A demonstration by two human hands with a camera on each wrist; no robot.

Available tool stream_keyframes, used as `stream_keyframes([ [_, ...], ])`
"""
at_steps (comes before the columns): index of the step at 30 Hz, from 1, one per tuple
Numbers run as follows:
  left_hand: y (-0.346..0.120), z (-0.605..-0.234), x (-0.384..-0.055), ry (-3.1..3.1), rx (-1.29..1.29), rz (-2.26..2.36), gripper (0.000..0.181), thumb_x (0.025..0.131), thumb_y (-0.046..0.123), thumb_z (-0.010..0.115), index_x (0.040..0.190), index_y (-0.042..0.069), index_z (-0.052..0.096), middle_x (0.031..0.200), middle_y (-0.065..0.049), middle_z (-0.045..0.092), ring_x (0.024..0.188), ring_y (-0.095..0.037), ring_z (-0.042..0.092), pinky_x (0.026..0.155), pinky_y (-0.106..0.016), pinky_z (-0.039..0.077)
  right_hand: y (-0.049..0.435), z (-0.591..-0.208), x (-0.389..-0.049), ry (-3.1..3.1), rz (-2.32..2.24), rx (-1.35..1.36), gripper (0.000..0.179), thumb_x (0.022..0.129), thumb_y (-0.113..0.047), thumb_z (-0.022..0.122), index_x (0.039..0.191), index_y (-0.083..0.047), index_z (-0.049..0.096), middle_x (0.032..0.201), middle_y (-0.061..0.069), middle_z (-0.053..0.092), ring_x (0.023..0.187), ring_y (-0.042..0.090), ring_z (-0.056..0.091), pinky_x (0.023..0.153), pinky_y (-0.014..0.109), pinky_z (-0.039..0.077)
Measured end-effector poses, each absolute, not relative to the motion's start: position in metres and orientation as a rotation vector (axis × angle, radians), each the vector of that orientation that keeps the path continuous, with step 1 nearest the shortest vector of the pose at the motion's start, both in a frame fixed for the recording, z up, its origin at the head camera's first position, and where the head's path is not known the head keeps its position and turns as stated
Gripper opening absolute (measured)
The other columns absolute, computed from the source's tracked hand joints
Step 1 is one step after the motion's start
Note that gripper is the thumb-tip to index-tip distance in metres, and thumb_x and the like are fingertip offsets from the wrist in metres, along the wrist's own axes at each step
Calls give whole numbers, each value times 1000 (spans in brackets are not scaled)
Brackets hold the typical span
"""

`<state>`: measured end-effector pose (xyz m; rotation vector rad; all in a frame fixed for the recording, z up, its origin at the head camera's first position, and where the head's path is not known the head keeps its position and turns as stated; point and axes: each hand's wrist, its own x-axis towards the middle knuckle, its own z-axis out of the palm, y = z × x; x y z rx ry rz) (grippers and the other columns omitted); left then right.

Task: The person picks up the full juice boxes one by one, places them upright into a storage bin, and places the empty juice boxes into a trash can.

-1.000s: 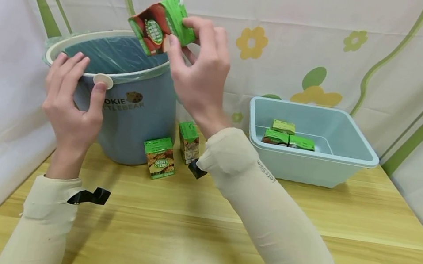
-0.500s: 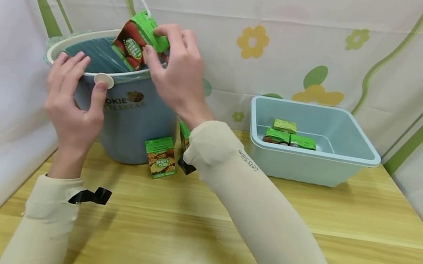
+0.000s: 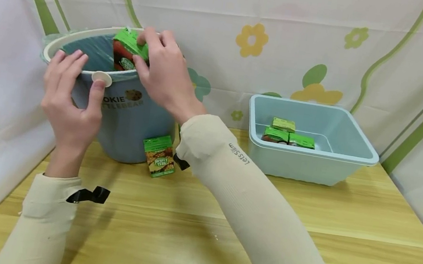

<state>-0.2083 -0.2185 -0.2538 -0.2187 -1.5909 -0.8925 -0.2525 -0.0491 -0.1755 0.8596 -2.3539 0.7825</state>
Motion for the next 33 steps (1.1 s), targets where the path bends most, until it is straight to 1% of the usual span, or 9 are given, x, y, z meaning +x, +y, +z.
stream_keyframes([
  [6,-219,-255,-208,-1591,-220,-894,58,95,48,70,127,0,76,135,-18,73,146,-25,55,130,-36,31,-48,-171,-253,-2435,695,866,33,109,-30,59,136,-11,59,135,9,60,117,18,64,100,22,52],
  [12,-219,-254,-207,-1602,-218,-887,58,95,48,70,127,1,76,136,-17,73,146,-25,55,130,-35,31,-47,-166,-252,-2497,583,869,35,110,-35,57,137,-14,61,136,5,62,114,17,64,98,25,54],
  [20,-215,-253,-208,-1596,-226,-899,59,95,50,69,127,1,76,136,-17,73,146,-25,55,130,-35,31,-43,-160,-254,-2531,501,858,33,110,-37,57,136,-18,64,135,1,65,113,15,65,98,24,53],
  [27,-215,-253,-208,-1611,-225,-895,56,95,46,69,128,1,76,137,-17,73,147,-24,54,131,-35,30,-43,-158,-253,-2571,440,858,34,111,-39,54,137,-19,63,137,-1,64,117,14,63,99,24,53],
  [33,-217,-253,-206,-1608,-219,-896,55,95,44,69,128,1,76,136,-17,73,147,-24,54,131,-35,30,-45,-157,-253,-2580,421,881,34,112,-40,52,136,-19,63,137,-1,63,116,14,61,95,23,53],
])
